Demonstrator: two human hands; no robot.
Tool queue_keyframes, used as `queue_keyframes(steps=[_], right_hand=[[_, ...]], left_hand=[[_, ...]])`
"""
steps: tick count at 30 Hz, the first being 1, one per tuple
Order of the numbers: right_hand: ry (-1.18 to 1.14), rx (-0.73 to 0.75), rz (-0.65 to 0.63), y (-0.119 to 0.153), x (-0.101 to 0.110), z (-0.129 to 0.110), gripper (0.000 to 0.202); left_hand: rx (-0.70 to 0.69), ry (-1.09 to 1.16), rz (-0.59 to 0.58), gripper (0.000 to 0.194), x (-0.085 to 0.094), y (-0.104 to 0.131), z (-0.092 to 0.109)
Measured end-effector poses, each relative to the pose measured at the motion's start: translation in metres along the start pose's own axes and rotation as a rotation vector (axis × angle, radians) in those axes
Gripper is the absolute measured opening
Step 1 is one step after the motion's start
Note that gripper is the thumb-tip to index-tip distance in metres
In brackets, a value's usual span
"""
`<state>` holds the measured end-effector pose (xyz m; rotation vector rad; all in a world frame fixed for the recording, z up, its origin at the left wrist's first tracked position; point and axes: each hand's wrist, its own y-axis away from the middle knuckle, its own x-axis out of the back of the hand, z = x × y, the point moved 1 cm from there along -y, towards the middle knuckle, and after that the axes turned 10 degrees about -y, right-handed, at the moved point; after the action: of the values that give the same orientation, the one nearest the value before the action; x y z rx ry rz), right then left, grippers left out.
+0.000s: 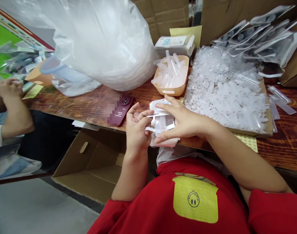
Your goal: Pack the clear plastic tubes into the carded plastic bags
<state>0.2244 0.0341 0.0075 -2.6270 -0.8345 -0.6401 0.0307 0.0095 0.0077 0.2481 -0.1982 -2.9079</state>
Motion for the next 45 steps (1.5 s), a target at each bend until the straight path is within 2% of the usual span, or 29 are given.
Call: queue_keyframes(steps=[4, 6, 9, 10, 12, 15, 17, 19, 20, 22, 23, 26, 28, 30, 32, 34, 36, 38, 40, 41, 43, 45], right_hand=[[-0.083, -0.228, 0.202, -0.015, -0.021, -0.003, 0.091], [-0.071, -0.352, 0.289, -0.02, -0.023, -0.008, 0.092], [-0.063, -0.428, 0.296, -0.025, -0.02, -0.015, 0.098], [-0.077, -0.409, 0.274, -0.026, -0.018, -0.016, 0.093], [-0.102, -0.316, 0.255, -0.028, -0.018, -0.014, 0.07], [-0.093, -0.158, 0.34, -0.029, -0.023, -0.01, 0.03], [-0.079, -0.096, 0.379, -0.027, -0.021, -0.01, 0.018], [-0.113, -0.031, 0.34, -0.02, -0.006, -0.017, 0.017], [-0.142, 0.007, 0.315, -0.015, 0.009, -0.023, 0.017], [-0.175, 0.064, 0.34, -0.005, 0.055, -0.035, 0.017], [-0.138, 0.068, 0.442, -0.001, 0.084, -0.039, 0.015], [0.121, -0.019, 0.97, 0.003, 0.185, -0.036, 0.027], [0.209, -0.071, 1.144, -0.003, 0.247, -0.02, 0.04], [0.256, -0.184, 1.172, -0.011, 0.297, 0.003, 0.044], [0.438, -0.357, 0.977, -0.016, 0.33, 0.024, 0.048], [0.555, -0.509, 0.861, -0.012, 0.346, 0.035, 0.056], [0.642, -0.6, 0.84, 0.003, 0.343, 0.033, 0.063], [0.766, -0.572, 0.837, 0.028, 0.324, 0.019, 0.06], [0.905, -0.451, 0.799, 0.066, 0.292, 0.004, 0.047], [0.942, -0.448, 0.72, 0.09, 0.273, -0.001, 0.042], [0.93, -0.635, 0.577, 0.142, 0.236, 0.004, 0.034], [0.873, -0.737, 0.518, 0.19, 0.203, 0.024, 0.028]], left_hand=[[-0.032, 0.01, -0.02, 0.08, -0.002, 0.001, -0.003], [-0.033, 0.013, -0.019, 0.081, -0.001, 0.001, -0.004], [-0.032, 0.009, -0.001, 0.084, 0.0, -0.001, -0.005], [-0.036, 0.007, 0.005, 0.084, 0.0, -0.002, -0.006], [-0.051, -0.002, 0.006, 0.083, 0.0, -0.002, -0.009], [-0.099, -0.036, -0.037, 0.08, 0.001, 0.003, -0.01], [-0.151, -0.106, -0.109, 0.076, 0.005, 0.011, -0.005], [-0.23, -0.234, -0.226, 0.069, 0.017, 0.019, 0.004], [-0.295, -0.311, -0.271, 0.066, 0.025, 0.021, 0.01], [-0.478, -0.435, -0.254, 0.057, 0.044, 0.019, 0.022], [-0.572, -0.53, -0.228, 0.053, 0.053, 0.014, 0.026], [-0.819, -1.022, -0.282, 0.041, 0.068, -0.011, 0.023], [-0.993, -1.237, -0.376, 0.032, 0.069, -0.027, 0.013], [-1.081, -1.343, -0.455, 0.031, 0.066, -0.039, 0.0], [-1.124, -1.393, -0.515, 0.039, 0.063, -0.046, -0.008], [-1.156, -1.441, -0.551, 0.053, 0.063, -0.052, -0.012], [-1.187, -1.488, -0.559, 0.063, 0.066, -0.059, -0.011], [-1.223, -1.513, -0.567, 0.066, 0.068, -0.068, -0.009], [-1.243, -1.525, -0.592, 0.065, 0.07, -0.074, -0.008], [-1.242, -1.533, -0.609, 0.065, 0.07, -0.076, -0.008], [-1.214, -1.56, -0.633, 0.064, 0.069, -0.077, -0.008], [-1.155, -1.585, -0.655, 0.062, 0.069, -0.075, -0.008]])
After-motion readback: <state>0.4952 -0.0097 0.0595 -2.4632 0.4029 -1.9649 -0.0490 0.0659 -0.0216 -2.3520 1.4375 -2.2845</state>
